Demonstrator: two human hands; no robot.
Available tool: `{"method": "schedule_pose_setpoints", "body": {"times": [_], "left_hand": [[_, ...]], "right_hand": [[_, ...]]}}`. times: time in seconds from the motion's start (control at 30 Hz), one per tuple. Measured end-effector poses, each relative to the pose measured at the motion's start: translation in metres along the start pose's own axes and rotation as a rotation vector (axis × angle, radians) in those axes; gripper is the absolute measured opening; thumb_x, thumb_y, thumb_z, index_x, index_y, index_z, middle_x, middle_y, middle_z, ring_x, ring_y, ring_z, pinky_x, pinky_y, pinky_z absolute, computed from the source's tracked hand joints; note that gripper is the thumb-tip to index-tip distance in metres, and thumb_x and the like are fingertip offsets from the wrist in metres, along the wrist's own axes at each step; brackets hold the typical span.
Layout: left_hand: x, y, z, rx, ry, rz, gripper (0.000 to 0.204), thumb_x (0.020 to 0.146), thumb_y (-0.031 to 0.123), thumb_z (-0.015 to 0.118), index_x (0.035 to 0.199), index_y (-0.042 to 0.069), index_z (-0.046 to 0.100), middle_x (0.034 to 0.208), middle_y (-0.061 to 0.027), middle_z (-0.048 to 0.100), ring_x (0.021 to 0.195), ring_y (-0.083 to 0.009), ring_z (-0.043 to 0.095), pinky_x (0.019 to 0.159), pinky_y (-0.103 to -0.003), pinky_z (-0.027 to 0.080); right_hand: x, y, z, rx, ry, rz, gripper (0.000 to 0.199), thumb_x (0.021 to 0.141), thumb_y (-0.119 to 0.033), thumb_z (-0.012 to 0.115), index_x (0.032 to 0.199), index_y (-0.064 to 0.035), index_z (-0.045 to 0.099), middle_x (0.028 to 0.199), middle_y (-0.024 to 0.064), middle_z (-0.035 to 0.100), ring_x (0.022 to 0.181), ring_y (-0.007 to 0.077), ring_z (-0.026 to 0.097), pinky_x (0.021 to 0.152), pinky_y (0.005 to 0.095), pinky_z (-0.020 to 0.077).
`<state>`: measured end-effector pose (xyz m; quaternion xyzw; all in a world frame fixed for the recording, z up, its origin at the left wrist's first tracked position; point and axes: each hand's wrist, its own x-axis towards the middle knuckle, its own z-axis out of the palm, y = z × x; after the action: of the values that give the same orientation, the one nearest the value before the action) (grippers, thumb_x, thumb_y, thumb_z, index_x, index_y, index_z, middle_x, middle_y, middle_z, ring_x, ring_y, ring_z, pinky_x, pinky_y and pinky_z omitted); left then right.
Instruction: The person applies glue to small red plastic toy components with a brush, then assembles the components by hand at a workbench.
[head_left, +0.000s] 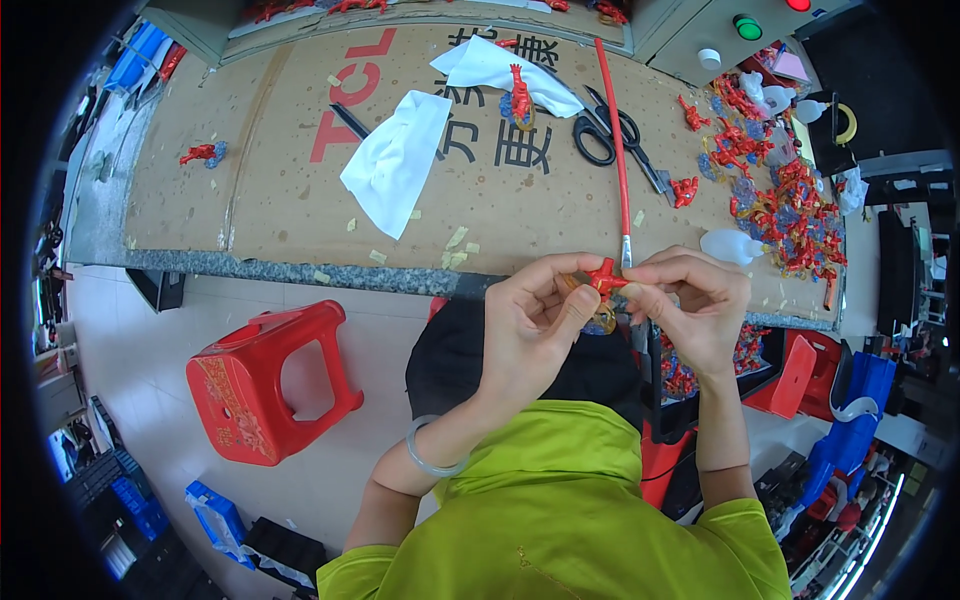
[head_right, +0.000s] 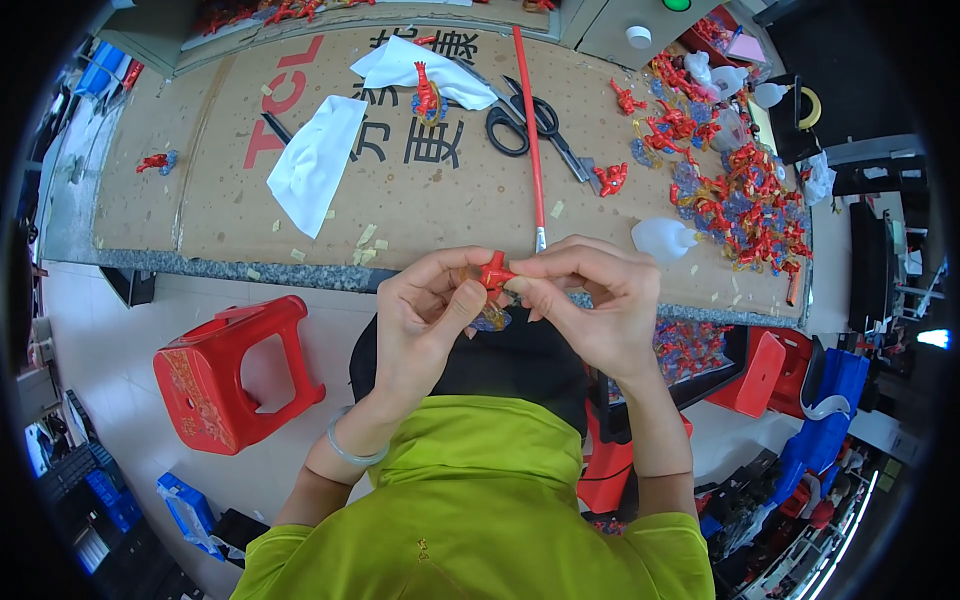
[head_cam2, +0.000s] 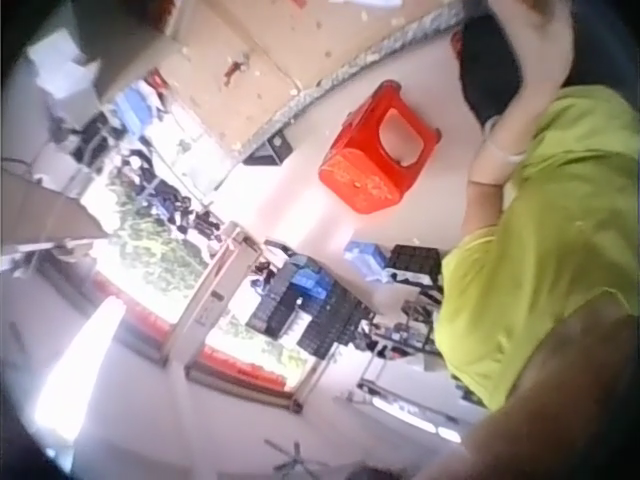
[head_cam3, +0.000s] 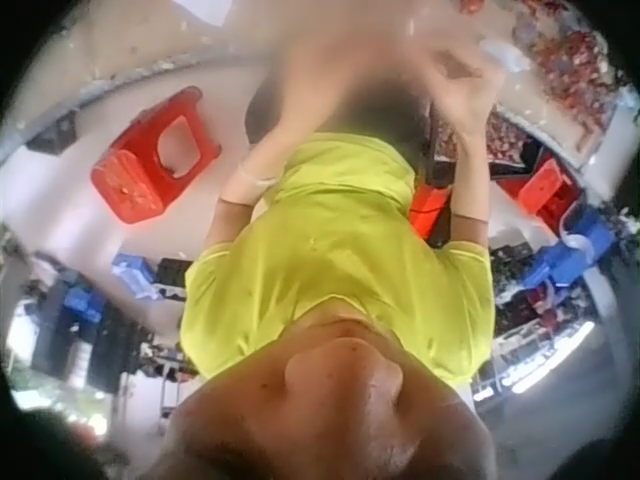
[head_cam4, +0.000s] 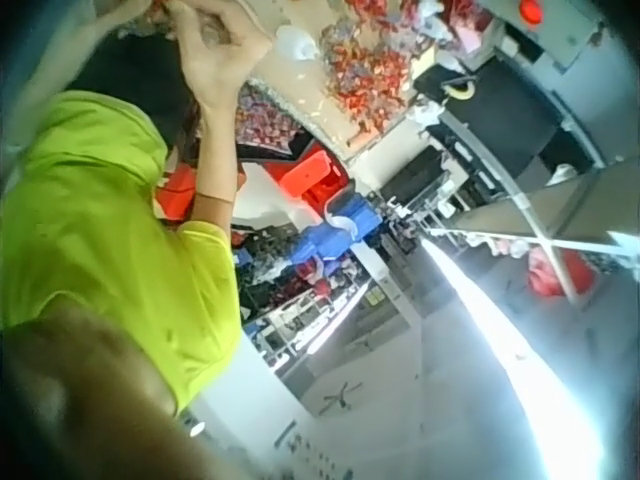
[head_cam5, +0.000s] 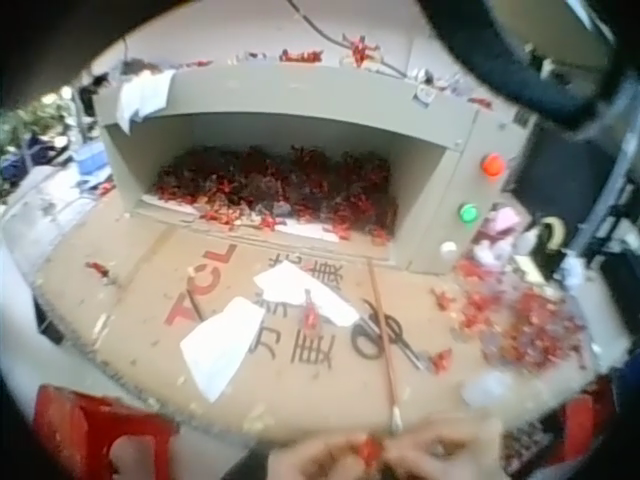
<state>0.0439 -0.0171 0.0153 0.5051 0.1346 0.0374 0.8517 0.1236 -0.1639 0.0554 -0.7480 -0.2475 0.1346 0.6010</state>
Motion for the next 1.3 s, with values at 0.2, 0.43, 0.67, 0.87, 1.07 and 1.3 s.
{"method": "schedule_pose_setpoints", "body": {"times": [0.2,0.43,0.67,0.87,1.07,1.3], "left_hand": [[-0.009,0.006,-0.008,-0.182,-0.025,-0.248,0.028,0.093,0.017,0.054,0.113,-0.003,0.058,0.088,-0.0102,0.066,0.076,-0.0141,0.065,0.055,-0.022,0.047],[-0.010,0.005,-0.012,-0.394,-0.051,-0.383,0.035,0.095,0.022,0.052,0.117,-0.005,0.055,0.085,-0.0133,0.065,0.065,-0.0123,0.061,0.058,-0.022,0.049],[-0.013,0.002,-0.012,-0.660,-0.042,-0.559,0.034,0.095,0.022,0.050,0.115,-0.005,0.052,0.085,-0.0160,0.064,0.066,-0.0152,0.061,0.062,-0.023,0.053],[-0.010,-0.004,-0.017,-0.910,-0.066,-0.659,0.025,0.095,0.021,0.050,0.106,-0.001,0.053,0.085,-0.0192,0.061,0.066,-0.0186,0.058,0.058,-0.023,0.050],[-0.011,-0.010,-0.016,-1.144,-0.162,-0.656,0.023,0.096,0.014,0.043,0.110,-0.004,0.048,0.086,-0.0184,0.054,0.067,-0.0172,0.047,0.050,-0.021,0.038],[-0.010,-0.009,-0.013,-1.131,-0.178,-0.709,0.028,0.098,0.014,0.028,0.113,-0.005,0.043,0.077,-0.0107,0.045,0.061,-0.0145,0.041,0.049,-0.021,0.035]], "right_hand": [[-0.001,-0.005,0.002,0.154,-0.045,0.203,0.012,0.079,0.004,0.067,0.090,0.0073,0.067,0.079,0.0096,0.063,0.061,0.0098,0.060,0.053,0.0199,0.0505],[0.004,-0.012,0.003,0.027,-0.071,0.192,0.013,0.079,0.000,0.069,0.091,0.0036,0.070,0.079,0.0057,0.064,0.060,0.0058,0.057,0.052,0.0173,0.0456],[0.003,0.001,-0.001,-0.028,-0.064,0.044,0.016,0.078,0.002,0.067,0.093,-0.0003,0.071,0.077,0.0063,0.063,0.069,0.0083,0.056,0.060,0.0206,0.0454],[0.005,0.008,-0.003,0.037,-0.065,-0.004,0.024,0.077,0.003,0.065,0.101,-0.0010,0.069,0.086,0.0072,0.060,0.075,0.0087,0.054,0.062,0.0214,0.0425],[0.001,0.014,-0.006,0.030,-0.226,0.061,0.034,0.076,-0.003,0.070,0.110,-0.0047,0.065,0.102,0.0027,0.055,0.075,0.0073,0.046,0.067,0.0207,0.0399],[-0.005,0.028,0.008,0.294,-0.313,0.110,0.032,0.073,-0.008,0.076,0.104,-0.0023,0.066,0.108,0.0035,0.054,0.087,0.0088,0.050,0.076,0.0225,0.0403]]}}
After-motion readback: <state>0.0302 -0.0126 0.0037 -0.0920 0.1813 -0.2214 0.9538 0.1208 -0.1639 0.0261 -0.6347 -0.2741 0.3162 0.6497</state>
